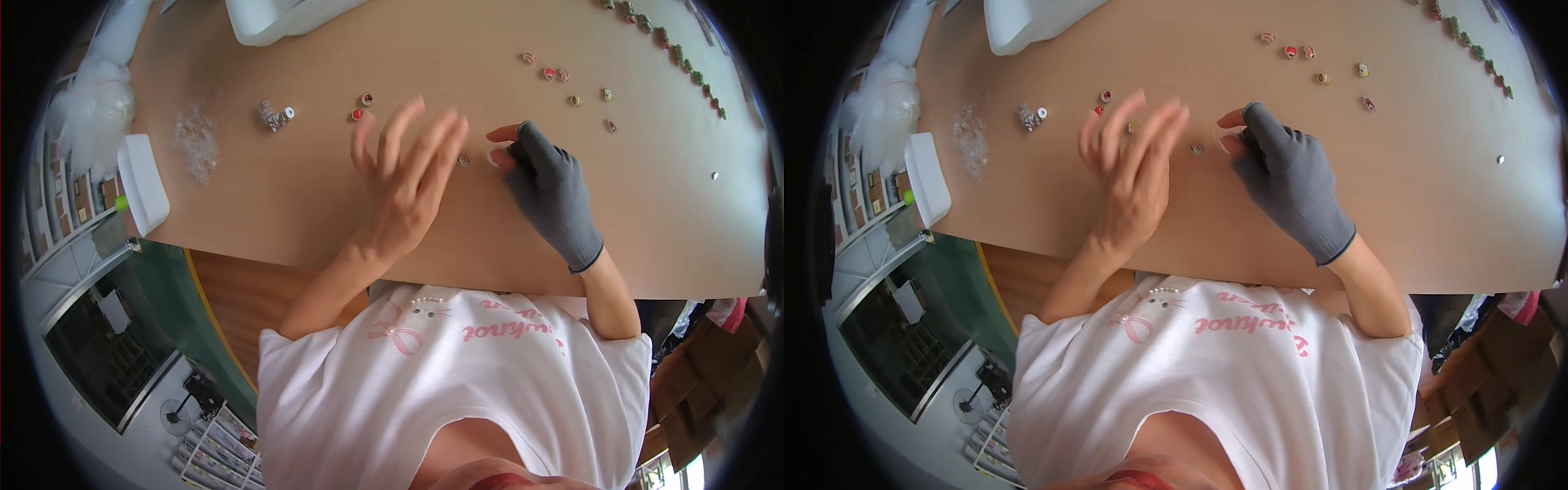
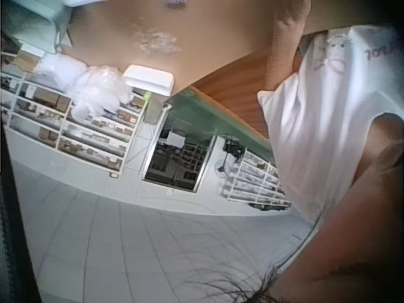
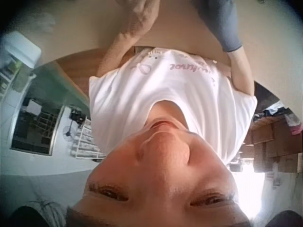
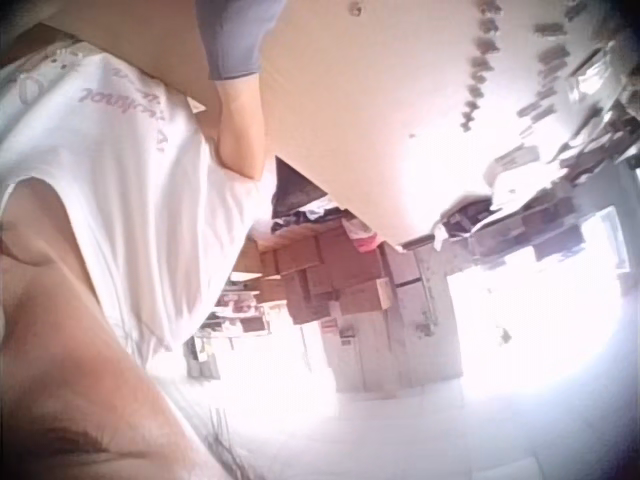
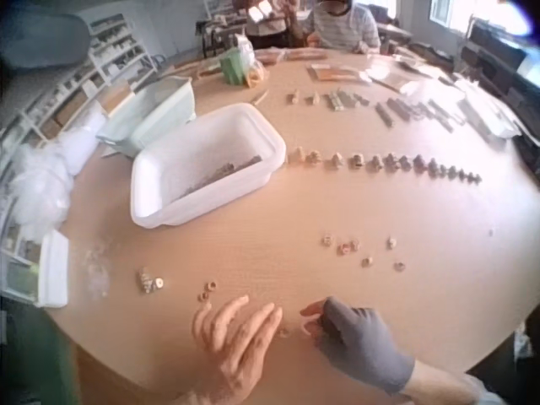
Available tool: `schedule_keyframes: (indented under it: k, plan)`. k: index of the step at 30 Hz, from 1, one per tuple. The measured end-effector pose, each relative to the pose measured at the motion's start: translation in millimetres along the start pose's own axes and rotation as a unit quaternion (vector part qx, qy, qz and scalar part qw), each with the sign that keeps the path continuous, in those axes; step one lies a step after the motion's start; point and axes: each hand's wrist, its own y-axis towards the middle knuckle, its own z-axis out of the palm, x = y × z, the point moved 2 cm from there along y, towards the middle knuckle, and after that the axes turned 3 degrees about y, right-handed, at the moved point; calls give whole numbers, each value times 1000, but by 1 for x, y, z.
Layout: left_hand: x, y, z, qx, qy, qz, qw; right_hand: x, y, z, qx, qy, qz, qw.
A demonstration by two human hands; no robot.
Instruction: The person assembles small plastic parts by hand, then organizes them into rows in a white plastic tray on a workbench.
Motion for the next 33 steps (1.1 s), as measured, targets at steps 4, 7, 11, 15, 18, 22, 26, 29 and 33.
schedule_keyframes:
  k: [4, 7, 11, 15, 18, 22, 26, 29, 33]
  plan:
    - [-9, -42, -4, -21, -76, 63, 995, 0, -7, -1, -18, 51, 3, 999]
    - [-21, -43, -3, 14, -79, 36, 996, -2, -9, 2, 13, 66, 12, 998]
    - [-24, -38, 0, 49, -142, 7, 989, 3, -7, 4, 7, 66, 39, 997]
    - [-20, -36, 1, 90, -153, 4, 984, 6, -6, 5, 5, 48, 78, 996]
    - [-22, -37, 1, 89, -150, -2, 985, 10, -5, 6, 7, 40, 65, 997]
    - [-23, -37, -1, 54, -137, 7, 989, 8, -6, 9, 17, 40, 64, 997]
    - [-24, -39, -1, 4, -130, 49, 990, 9, -6, 9, 4, 17, 33, 999]
    - [-23, -37, -5, 65, -151, 10, 986, 13, -11, 6, 5, 25, 34, 999]
    - [-26, -36, -3, 57, -144, 20, 988, 14, -15, 10, 0, 53, 69, 996]
